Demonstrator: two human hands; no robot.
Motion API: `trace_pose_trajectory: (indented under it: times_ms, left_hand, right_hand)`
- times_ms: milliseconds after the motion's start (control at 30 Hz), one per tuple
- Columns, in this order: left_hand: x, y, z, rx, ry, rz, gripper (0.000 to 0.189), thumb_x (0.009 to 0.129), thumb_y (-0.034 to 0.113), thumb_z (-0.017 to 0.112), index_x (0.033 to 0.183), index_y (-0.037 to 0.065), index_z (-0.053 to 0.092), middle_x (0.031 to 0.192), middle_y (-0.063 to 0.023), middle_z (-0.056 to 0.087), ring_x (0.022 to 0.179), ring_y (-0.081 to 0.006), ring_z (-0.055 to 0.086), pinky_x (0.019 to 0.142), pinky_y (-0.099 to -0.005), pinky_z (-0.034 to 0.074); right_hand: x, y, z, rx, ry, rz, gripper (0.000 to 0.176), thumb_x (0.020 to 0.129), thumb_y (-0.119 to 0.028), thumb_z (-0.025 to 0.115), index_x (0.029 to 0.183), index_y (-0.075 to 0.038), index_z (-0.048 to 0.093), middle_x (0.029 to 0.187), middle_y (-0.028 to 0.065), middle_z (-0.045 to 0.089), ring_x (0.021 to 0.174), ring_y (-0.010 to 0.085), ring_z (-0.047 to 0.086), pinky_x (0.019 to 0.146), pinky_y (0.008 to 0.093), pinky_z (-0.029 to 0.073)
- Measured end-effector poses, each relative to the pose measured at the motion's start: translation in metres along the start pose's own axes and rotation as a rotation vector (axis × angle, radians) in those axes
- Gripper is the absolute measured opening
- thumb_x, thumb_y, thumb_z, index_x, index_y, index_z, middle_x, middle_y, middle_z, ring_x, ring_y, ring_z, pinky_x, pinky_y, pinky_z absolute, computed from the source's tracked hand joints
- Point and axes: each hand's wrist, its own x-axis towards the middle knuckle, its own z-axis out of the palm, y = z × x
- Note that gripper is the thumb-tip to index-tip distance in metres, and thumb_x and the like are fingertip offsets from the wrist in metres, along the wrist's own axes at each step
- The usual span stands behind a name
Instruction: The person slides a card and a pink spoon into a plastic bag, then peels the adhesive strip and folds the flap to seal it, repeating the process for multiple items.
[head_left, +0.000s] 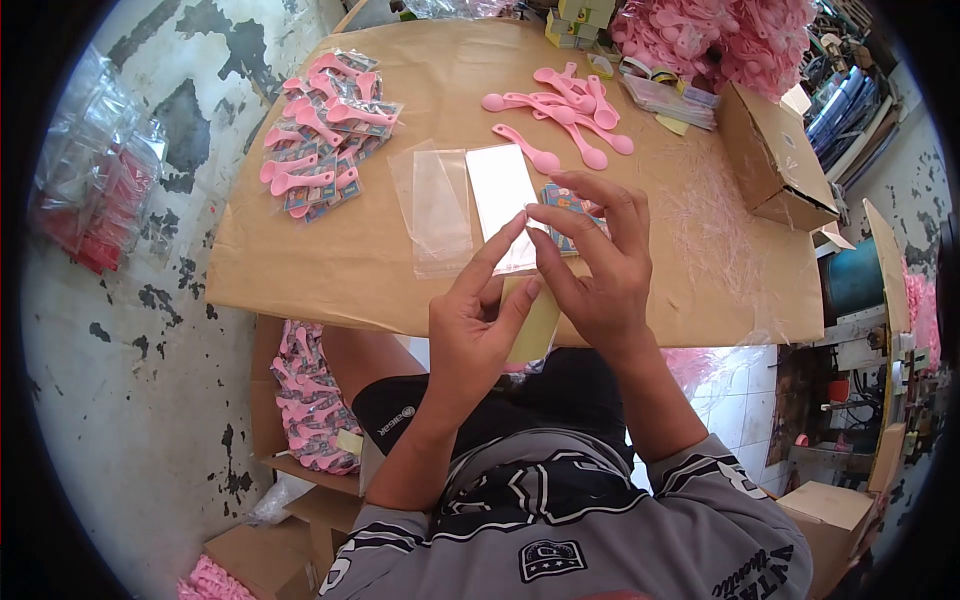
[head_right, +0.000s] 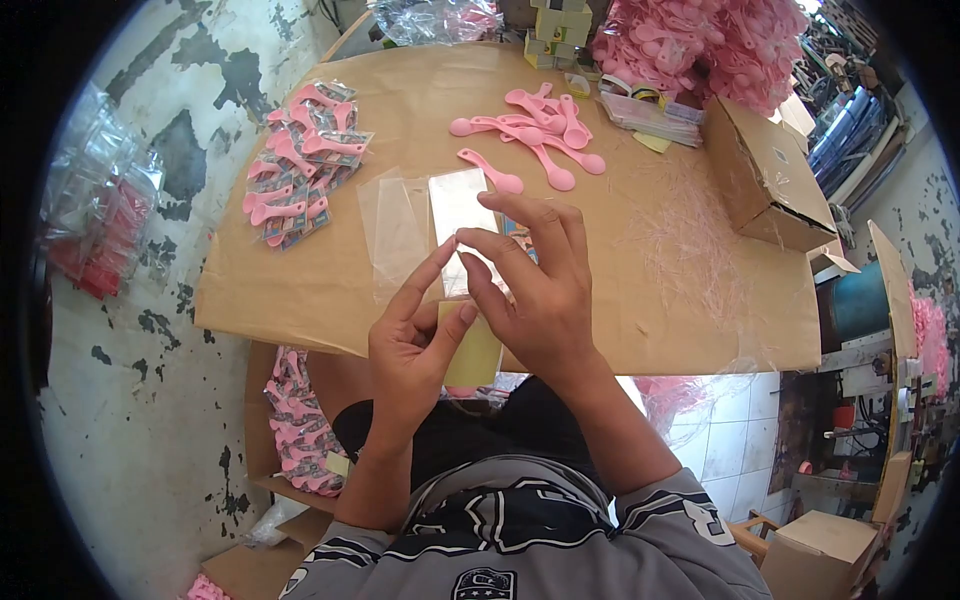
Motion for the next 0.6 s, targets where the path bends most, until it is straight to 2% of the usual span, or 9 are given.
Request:
trace_pose_trajectory:
  times_ms: [167, 267, 367, 400, 500, 567, 600]
  left_hand:
    - [-0.003, 0.004, -0.001, 0.192, -0.036, 0.007, 0.058, 0.101, 0.001, 0.068, 0.156, 0.001, 0.048, 0.077, 0.0009, 0.068, 0.074, -0.0006, 0.058, 0.066, -0.0173, 0.043]
    - [-0.003, 0.012, -0.002, 0.303, -0.088, -0.025, 0.06, 0.1, 0.002, 0.069, 0.156, 0.002, 0.047, 0.081, -0.002, 0.071, 0.074, -0.0014, 0.06, 0.067, -0.0171, 0.044]
    - [-0.001, 0.002, 0.003, 0.123, -0.076, -0.026, 0.059, 0.101, 0.006, 0.069, 0.156, 0.004, 0.049, 0.082, -0.0058, 0.075, 0.072, -0.0017, 0.06, 0.066, -0.0186, 0.045]
    - [-0.001, -0.002, 0.004, 0.022, -0.06, -0.022, 0.058, 0.101, 0.008, 0.069, 0.155, 0.005, 0.049, 0.081, -0.0068, 0.076, 0.071, -0.0016, 0.059, 0.065, -0.0193, 0.046]
    - [0.0, -0.003, -0.001, -0.141, -0.055, -0.098, 0.049, 0.103, 0.011, 0.067, 0.149, -0.001, 0.052, 0.108, -0.0168, 0.079, 0.086, -0.0073, 0.071, 0.072, -0.0221, 0.055]
    - [0.0, -0.002, -0.005, -0.228, -0.01, -0.122, 0.042, 0.104, 0.012, 0.066, 0.142, -0.004, 0.056, 0.113, -0.0176, 0.078, 0.09, -0.0112, 0.073, 0.074, -0.0244, 0.058]
    - [0.001, -0.001, -0.007, -0.272, 0.011, -0.133, 0.039, 0.105, 0.013, 0.066, 0.139, -0.005, 0.057, 0.115, -0.0179, 0.077, 0.092, -0.0132, 0.074, 0.075, -0.0255, 0.06]
  right_hand:
    - [-0.004, 0.004, 0.002, 0.012, 0.021, -0.001, 0.022, 0.078, -0.003, 0.08, 0.099, -0.006, 0.076, 0.123, 0.0076, 0.069, 0.109, 0.0293, 0.059, 0.089, 0.0399, 0.051]
    - [-0.004, 0.007, -0.001, 0.039, -0.002, 0.029, 0.021, 0.077, -0.001, 0.079, 0.097, -0.005, 0.074, 0.12, 0.009, 0.07, 0.109, 0.0322, 0.06, 0.089, 0.0416, 0.051]
    - [-0.005, 0.016, -0.004, 0.128, 0.011, 0.103, 0.018, 0.082, -0.001, 0.076, 0.099, -0.003, 0.071, 0.119, 0.0114, 0.071, 0.106, 0.0315, 0.064, 0.089, 0.0405, 0.053]
    - [-0.005, 0.02, -0.005, 0.242, 0.075, 0.201, 0.016, 0.084, 0.0, 0.074, 0.099, -0.003, 0.07, 0.12, 0.0127, 0.071, 0.106, 0.0295, 0.065, 0.089, 0.0398, 0.053]
    - [0.002, 0.036, -0.01, 0.629, 0.289, 0.461, 0.009, 0.09, 0.001, 0.068, 0.099, -0.002, 0.066, 0.117, 0.0151, 0.07, 0.101, 0.0222, 0.067, 0.086, 0.036, 0.054]
    - [0.009, 0.043, -0.019, 0.945, 0.465, 0.599, 0.007, 0.093, 0.003, 0.064, 0.098, -0.001, 0.064, 0.11, 0.0151, 0.07, 0.093, 0.0156, 0.065, 0.081, 0.0315, 0.054]
    - [0.005, 0.049, -0.024, 1.003, 0.45, 0.577, 0.007, 0.094, 0.003, 0.062, 0.099, -0.001, 0.064, 0.105, 0.0136, 0.069, 0.089, 0.0146, 0.063, 0.079, 0.0302, 0.052]
